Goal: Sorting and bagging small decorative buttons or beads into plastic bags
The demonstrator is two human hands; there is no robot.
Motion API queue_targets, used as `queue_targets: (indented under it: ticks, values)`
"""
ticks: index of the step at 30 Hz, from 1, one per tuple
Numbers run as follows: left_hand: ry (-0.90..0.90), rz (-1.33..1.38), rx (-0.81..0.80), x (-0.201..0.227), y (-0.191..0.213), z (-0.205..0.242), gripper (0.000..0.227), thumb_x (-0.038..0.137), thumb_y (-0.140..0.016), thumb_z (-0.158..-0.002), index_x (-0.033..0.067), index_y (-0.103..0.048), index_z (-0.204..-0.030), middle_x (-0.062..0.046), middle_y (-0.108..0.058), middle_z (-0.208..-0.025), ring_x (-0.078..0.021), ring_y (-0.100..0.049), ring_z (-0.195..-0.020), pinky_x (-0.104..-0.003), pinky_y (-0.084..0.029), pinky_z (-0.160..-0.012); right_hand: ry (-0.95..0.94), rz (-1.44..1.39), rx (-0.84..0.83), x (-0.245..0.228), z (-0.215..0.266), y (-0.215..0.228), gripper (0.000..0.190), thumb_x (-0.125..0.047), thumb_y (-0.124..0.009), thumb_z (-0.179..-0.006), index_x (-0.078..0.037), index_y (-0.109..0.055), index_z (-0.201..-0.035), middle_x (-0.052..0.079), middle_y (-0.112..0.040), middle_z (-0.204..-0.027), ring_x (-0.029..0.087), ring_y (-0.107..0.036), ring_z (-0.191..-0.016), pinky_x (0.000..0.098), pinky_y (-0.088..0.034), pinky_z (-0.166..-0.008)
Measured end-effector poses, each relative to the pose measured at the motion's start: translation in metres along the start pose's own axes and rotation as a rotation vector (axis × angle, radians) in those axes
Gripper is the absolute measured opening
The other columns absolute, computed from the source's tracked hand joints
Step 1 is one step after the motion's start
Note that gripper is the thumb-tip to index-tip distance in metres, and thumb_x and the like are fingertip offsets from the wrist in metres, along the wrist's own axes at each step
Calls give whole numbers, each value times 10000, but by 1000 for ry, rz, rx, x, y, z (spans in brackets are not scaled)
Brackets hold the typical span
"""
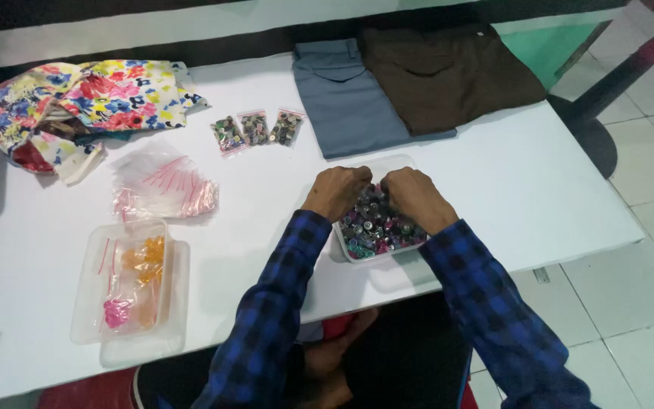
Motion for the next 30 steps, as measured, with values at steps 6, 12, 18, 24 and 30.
queue_targets:
  ticks: [6, 12, 18, 24, 30]
  values:
    - [-14, 307, 32, -13, 2, -6, 151, 99, -602, -944, 124, -680, -1071, -147, -754, -976, -454, -707, -945, -576, -595, -787, -31, -447, -76, -38, 41, 60, 251, -158, -681, -907, -52, -773, -1116, 274, -742, -1044, 488, -695, -1039, 543, -580, -853]
    - [83, 136, -244, 0, 16, 10, 193, 116, -634, -897, 224, -778, -963, -115, -772, -939, -407, -735, -936, -518, -605, -838, 66, -206, -203, -41, 31, 22, 283, -68, -650, -870, -23, -779, -1118, 278, -758, -1004, 475, -710, -1003, 537, -574, -880]
    - [-47, -231, -243, 5, -27, 16, 122, 115, -733, -791, 172, -772, -892, -142, -739, -867, -373, -753, -859, -451, -638, -738, -74, -378, -194, -26, 44, 46, 239, -205, -633, -971, -115, -776, -1139, 184, -780, -1064, 409, -732, -1013, 501, -583, -905]
    - [-55, -200, -217, 6, -20, 17, 94, 135, -670, -827, 103, -757, -844, -170, -730, -806, -399, -754, -774, -465, -629, -633, -246, -1182, -172, -13, 56, 28, 243, -108, -525, -1020, 53, -686, -1103, 196, -746, -933, 210, -742, -704, 270, -646, -630]
    - [78, 385, -181, 8, 34, 15, 145, 77, -691, -862, 80, -758, -990, -195, -766, -890, -449, -738, -894, -516, -600, -786, -232, -1460, -94, -14, 59, 37, 221, -79, -580, -997, 74, -661, -1134, 202, -736, -974, 240, -772, -827, 307, -668, -707]
Point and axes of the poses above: each hand's wrist, its own z-axis away from the middle knuckle, its own y-axis out of the back of the hand, x = y × z, the point moved 9 cm from there along -z, towards the middle knuckle
